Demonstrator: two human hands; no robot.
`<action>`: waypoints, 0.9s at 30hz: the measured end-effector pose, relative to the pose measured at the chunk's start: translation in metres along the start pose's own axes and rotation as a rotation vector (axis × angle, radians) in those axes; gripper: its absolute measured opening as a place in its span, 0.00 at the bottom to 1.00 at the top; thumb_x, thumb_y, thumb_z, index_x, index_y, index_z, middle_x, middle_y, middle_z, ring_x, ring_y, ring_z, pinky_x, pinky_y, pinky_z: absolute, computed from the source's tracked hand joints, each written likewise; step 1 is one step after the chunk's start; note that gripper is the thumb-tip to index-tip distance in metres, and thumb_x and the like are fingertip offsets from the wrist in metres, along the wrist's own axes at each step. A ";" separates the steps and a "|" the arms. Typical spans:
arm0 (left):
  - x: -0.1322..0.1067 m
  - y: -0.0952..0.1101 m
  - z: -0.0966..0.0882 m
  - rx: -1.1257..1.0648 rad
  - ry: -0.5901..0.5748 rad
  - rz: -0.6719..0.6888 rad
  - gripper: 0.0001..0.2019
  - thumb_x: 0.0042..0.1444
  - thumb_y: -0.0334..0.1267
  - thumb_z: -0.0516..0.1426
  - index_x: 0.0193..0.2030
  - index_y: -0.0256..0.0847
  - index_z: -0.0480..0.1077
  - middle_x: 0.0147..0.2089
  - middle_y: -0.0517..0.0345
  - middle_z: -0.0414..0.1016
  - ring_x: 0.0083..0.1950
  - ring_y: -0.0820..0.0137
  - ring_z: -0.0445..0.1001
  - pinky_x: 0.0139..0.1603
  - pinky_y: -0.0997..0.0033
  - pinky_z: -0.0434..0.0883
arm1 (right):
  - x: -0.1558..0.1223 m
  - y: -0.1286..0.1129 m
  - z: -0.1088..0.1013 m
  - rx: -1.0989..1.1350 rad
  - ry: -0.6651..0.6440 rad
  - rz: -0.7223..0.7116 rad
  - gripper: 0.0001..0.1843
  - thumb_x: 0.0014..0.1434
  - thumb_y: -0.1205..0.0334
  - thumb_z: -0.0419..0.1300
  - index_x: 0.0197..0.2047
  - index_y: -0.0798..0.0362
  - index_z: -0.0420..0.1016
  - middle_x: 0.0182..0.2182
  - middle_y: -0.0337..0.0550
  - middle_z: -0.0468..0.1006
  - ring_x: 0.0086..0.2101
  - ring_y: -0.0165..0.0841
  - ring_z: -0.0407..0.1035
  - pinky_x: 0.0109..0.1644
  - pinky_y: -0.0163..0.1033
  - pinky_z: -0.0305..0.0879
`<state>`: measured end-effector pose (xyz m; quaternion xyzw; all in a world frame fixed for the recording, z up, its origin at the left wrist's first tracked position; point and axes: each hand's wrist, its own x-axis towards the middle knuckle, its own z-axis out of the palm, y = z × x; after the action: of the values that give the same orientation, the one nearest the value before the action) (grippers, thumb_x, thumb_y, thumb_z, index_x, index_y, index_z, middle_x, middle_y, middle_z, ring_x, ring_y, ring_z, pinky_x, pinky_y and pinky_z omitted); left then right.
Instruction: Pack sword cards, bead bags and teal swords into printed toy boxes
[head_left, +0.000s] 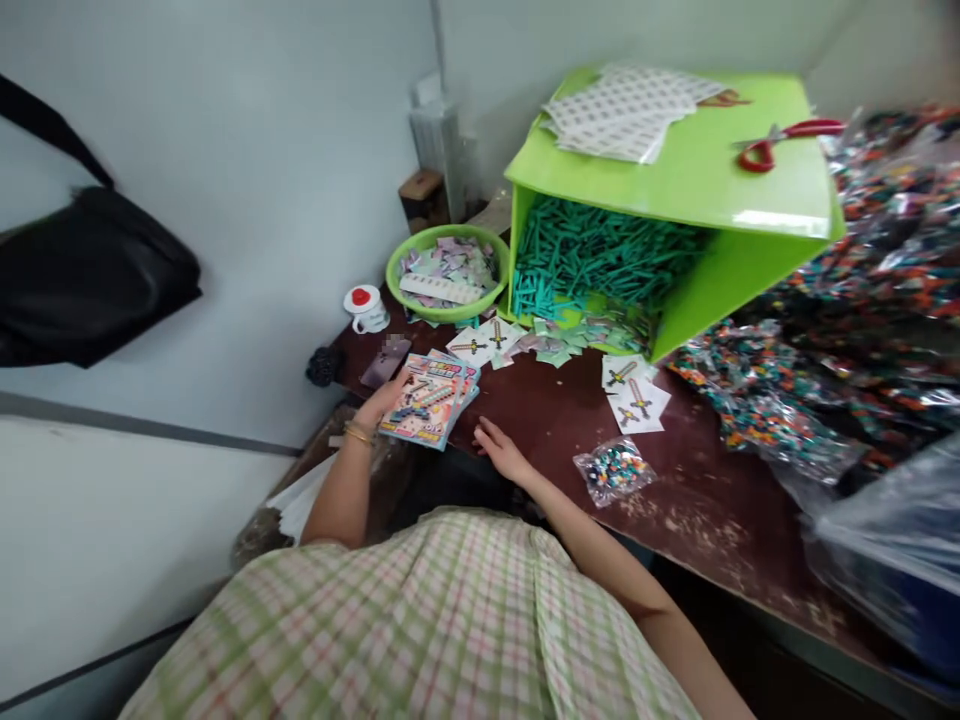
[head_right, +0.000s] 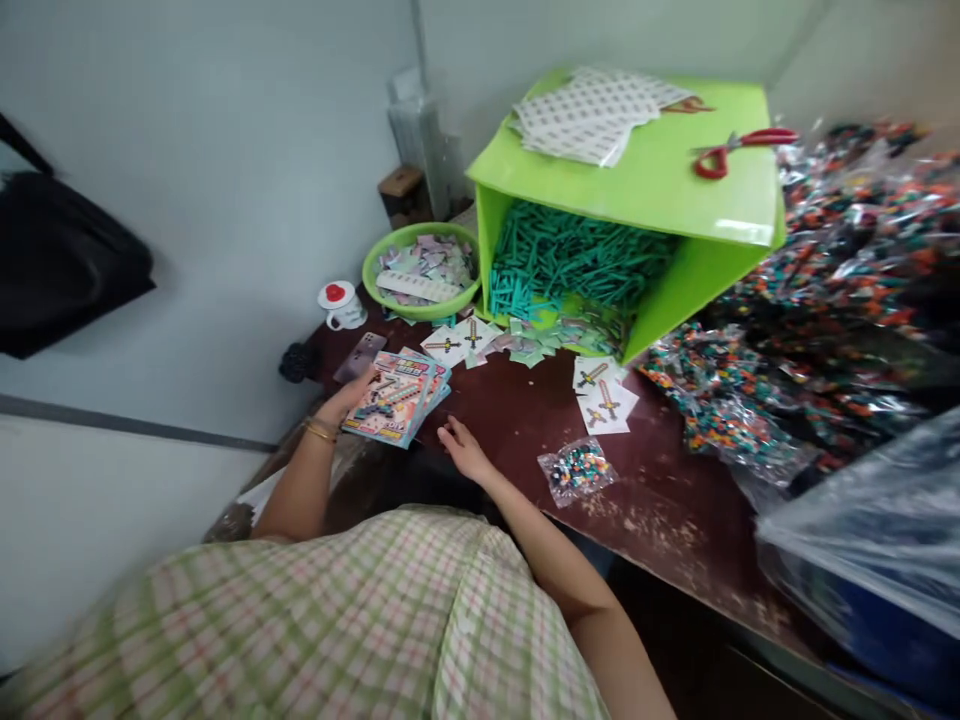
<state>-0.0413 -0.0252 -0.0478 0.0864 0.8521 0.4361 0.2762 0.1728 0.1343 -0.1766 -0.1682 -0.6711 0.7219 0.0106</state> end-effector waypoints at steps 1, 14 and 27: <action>-0.001 -0.005 0.002 -0.034 -0.033 -0.030 0.31 0.64 0.66 0.54 0.45 0.36 0.80 0.44 0.45 0.87 0.49 0.54 0.85 0.53 0.56 0.80 | 0.010 0.000 0.015 0.008 -0.019 0.015 0.35 0.69 0.39 0.57 0.71 0.49 0.71 0.63 0.58 0.75 0.48 0.43 0.80 0.48 0.51 0.84; 0.033 0.021 -0.034 0.287 0.141 0.139 0.25 0.55 0.54 0.66 0.50 0.35 0.78 0.52 0.40 0.84 0.60 0.47 0.78 0.61 0.52 0.74 | 0.078 -0.035 0.018 -0.349 -0.057 -0.180 0.23 0.73 0.52 0.56 0.63 0.51 0.80 0.55 0.51 0.83 0.41 0.36 0.81 0.48 0.45 0.82; -0.025 -0.009 0.173 0.460 -0.115 0.819 0.21 0.66 0.39 0.59 0.65 0.43 0.72 0.68 0.42 0.74 0.70 0.54 0.73 0.73 0.44 0.69 | 0.188 -0.092 -0.082 -0.836 0.218 -0.269 0.24 0.73 0.65 0.50 0.66 0.55 0.76 0.65 0.56 0.76 0.67 0.46 0.66 0.73 0.56 0.60</action>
<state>0.0746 0.0796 -0.1257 0.4983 0.8056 0.3037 0.1021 -0.0024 0.2676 -0.1336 -0.1443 -0.9159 0.3593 0.1060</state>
